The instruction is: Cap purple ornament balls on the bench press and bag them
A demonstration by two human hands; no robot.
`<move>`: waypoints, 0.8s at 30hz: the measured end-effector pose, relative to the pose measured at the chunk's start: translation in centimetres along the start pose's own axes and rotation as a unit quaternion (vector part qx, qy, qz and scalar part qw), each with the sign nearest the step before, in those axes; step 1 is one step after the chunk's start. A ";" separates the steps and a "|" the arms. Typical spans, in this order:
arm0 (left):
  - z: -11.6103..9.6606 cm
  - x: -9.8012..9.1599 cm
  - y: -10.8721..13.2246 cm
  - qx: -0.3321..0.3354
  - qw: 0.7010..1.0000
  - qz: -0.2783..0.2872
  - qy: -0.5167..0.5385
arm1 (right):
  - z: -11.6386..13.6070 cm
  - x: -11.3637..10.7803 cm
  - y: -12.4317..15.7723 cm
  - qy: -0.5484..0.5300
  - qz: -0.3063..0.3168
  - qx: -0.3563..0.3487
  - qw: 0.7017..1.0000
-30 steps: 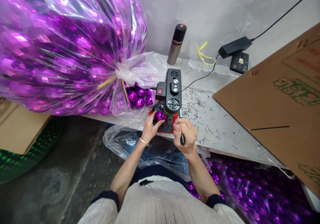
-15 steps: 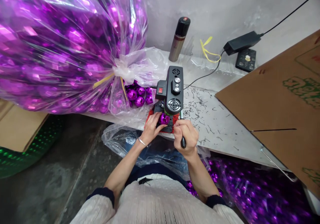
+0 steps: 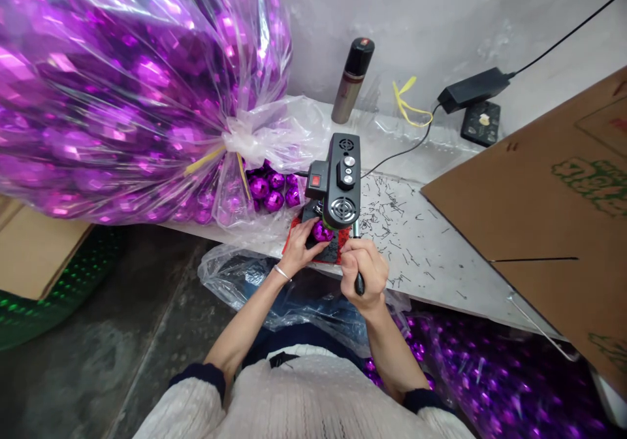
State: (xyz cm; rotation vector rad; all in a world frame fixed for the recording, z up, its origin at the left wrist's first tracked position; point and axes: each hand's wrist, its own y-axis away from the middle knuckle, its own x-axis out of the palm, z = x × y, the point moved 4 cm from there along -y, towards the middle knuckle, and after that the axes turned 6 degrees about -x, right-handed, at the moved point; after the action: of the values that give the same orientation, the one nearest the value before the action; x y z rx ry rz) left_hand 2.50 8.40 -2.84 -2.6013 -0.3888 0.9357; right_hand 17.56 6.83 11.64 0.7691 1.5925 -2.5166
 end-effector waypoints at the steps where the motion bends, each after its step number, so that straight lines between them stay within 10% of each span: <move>1: 0.0 0.0 0.0 0.004 1.000 -0.005 0.003 | -0.1 0.1 0.2 0.001 -0.003 0.000 1.000; 24: 0.9 0.2 0.1 -0.007 1.000 0.016 0.004 | -1.8 2.8 3.0 -0.010 -0.114 -0.061 0.992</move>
State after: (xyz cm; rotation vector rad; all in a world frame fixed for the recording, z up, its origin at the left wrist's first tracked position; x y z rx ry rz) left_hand 2.06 8.56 -3.68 -2.6311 -0.3524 0.9356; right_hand 16.71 7.57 7.31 0.5759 1.9055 -2.5338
